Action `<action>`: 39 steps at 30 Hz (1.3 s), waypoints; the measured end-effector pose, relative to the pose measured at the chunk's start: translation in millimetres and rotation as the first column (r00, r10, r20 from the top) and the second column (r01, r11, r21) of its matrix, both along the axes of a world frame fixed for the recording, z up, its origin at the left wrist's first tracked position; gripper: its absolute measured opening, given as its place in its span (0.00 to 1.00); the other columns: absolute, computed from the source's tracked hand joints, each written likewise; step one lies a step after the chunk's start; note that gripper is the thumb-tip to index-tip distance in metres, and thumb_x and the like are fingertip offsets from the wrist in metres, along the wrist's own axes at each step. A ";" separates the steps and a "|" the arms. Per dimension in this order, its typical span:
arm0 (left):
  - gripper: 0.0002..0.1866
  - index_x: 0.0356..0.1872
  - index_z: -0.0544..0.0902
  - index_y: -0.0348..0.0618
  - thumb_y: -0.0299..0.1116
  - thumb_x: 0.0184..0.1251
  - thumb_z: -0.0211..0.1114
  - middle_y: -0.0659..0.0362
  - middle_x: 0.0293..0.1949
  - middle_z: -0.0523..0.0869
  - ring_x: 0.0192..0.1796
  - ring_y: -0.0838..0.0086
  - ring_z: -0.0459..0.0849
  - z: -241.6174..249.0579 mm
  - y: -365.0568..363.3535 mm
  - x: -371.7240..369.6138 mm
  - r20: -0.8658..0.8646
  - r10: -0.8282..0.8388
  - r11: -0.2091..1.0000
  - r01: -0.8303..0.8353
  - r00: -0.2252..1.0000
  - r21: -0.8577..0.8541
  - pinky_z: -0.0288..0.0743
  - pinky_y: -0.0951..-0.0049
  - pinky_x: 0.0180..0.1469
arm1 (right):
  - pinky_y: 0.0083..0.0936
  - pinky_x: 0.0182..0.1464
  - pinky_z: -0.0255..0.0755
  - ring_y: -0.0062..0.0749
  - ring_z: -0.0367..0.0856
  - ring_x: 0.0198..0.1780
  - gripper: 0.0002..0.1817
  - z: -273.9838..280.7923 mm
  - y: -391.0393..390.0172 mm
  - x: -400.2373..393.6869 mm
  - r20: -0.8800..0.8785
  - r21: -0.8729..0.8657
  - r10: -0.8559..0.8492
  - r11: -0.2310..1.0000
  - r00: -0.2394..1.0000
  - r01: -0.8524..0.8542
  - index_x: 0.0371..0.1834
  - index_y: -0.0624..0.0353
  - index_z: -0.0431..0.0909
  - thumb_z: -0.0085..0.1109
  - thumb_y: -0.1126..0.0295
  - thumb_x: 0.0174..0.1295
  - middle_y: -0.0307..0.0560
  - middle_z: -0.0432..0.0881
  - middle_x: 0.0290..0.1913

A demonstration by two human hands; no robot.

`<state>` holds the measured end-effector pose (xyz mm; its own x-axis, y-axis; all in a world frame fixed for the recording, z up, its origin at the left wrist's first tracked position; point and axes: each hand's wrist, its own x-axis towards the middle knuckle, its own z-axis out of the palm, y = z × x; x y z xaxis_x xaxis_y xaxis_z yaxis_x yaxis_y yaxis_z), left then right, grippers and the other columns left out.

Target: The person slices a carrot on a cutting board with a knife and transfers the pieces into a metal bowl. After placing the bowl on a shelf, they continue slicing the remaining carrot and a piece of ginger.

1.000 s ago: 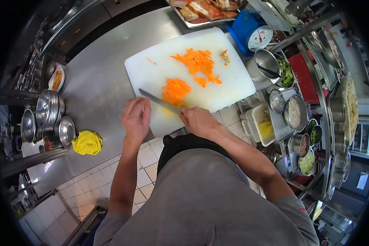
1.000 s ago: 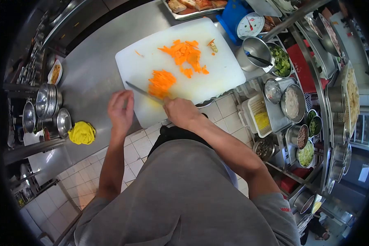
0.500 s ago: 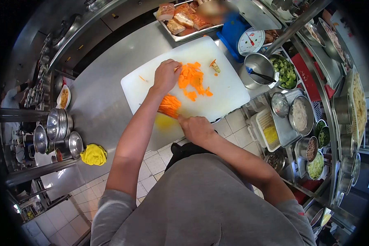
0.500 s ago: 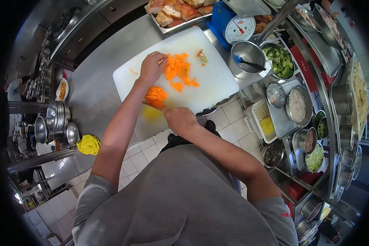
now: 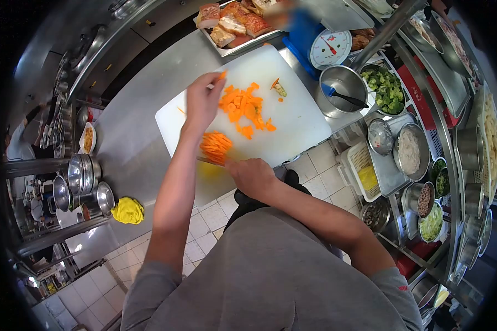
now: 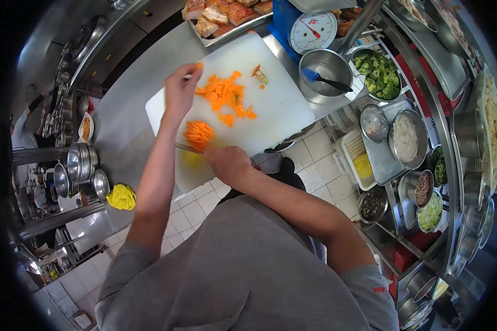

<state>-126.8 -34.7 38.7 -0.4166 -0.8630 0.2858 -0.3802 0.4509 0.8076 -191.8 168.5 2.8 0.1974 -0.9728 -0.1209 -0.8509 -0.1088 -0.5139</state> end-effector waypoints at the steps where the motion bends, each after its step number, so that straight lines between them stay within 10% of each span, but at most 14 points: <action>1: 0.08 0.45 0.88 0.34 0.29 0.72 0.69 0.58 0.33 0.88 0.36 0.76 0.82 10.9 16.2 22.2 -0.033 0.047 0.997 -0.045 0.998 0.059 0.77 0.75 0.43 | 0.40 0.40 0.85 0.48 0.91 0.37 0.08 2.6 -2.5 -2.1 0.012 0.023 0.011 1.000 1.000 -0.012 0.44 0.60 0.79 0.54 0.71 0.67 0.54 0.89 0.35; 7: 0.07 0.45 0.87 0.34 0.26 0.73 0.67 0.60 0.33 0.86 0.35 0.78 0.81 2.3 127.8 149.3 0.003 0.134 0.903 -0.123 0.991 0.412 0.75 0.77 0.43 | 0.49 0.46 0.82 0.58 0.89 0.41 0.12 0.2 -17.4 -7.4 0.149 0.112 -0.025 0.994 0.989 0.008 0.48 0.63 0.79 0.50 0.68 0.69 0.62 0.87 0.36; 11: 0.08 0.48 0.86 0.37 0.24 0.70 0.66 0.47 0.43 0.87 0.43 0.52 0.87 -19.7 141.9 162.0 0.358 -0.088 0.919 -0.063 0.930 0.390 0.81 0.61 0.49 | 0.55 0.46 0.80 0.63 0.87 0.41 0.14 1.4 -22.6 -4.5 0.121 0.173 -0.045 0.985 0.992 0.024 0.50 0.63 0.78 0.48 0.65 0.73 0.64 0.87 0.37; 13: 0.07 0.48 0.84 0.34 0.22 0.71 0.65 0.51 0.40 0.86 0.42 0.63 0.88 -45.6 130.2 166.7 0.438 -0.139 0.990 0.111 0.888 0.089 0.82 0.65 0.43 | 0.56 0.47 0.79 0.63 0.86 0.40 0.14 8.8 -24.1 -1.4 0.091 0.187 -0.019 0.982 0.996 0.002 0.50 0.62 0.78 0.47 0.64 0.74 0.64 0.87 0.36; 20: 0.08 0.44 0.86 0.35 0.22 0.64 0.70 0.51 0.43 0.85 0.46 0.52 0.85 -74.1 131.0 159.3 0.128 0.114 0.993 -0.112 0.985 -0.024 0.81 0.60 0.49 | 0.58 0.43 0.79 0.68 0.85 0.37 0.13 11.8 -17.1 9.3 0.042 0.148 -0.070 0.987 0.997 0.063 0.50 0.63 0.75 0.50 0.63 0.76 0.67 0.85 0.32; 22: 0.07 0.41 0.87 0.37 0.23 0.63 0.71 0.52 0.45 0.86 0.46 0.54 0.85 -76.0 142.3 160.7 0.169 0.209 0.940 -0.151 0.963 -0.306 0.81 0.58 0.50 | 0.57 0.43 0.80 0.66 0.86 0.36 0.14 11.3 -13.5 12.6 0.018 0.130 -0.072 0.989 0.997 0.069 0.50 0.64 0.76 0.50 0.63 0.75 0.67 0.85 0.31; 39: 0.07 0.39 0.88 0.36 0.24 0.60 0.71 0.53 0.42 0.88 0.47 0.56 0.85 -89.1 131.0 167.8 0.263 0.065 0.936 0.032 0.963 -0.351 0.80 0.61 0.52 | 0.59 0.40 0.80 0.69 0.85 0.34 0.13 25.7 -14.7 43.8 -0.036 0.117 -0.101 0.988 0.994 0.104 0.46 0.66 0.74 0.52 0.64 0.75 0.69 0.84 0.29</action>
<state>41.0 96.3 -50.4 -0.5057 -0.7360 0.4501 -0.5684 0.6768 0.4679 -148.0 153.8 28.6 0.0921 -0.9661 -0.2411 -0.8695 0.0399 -0.4922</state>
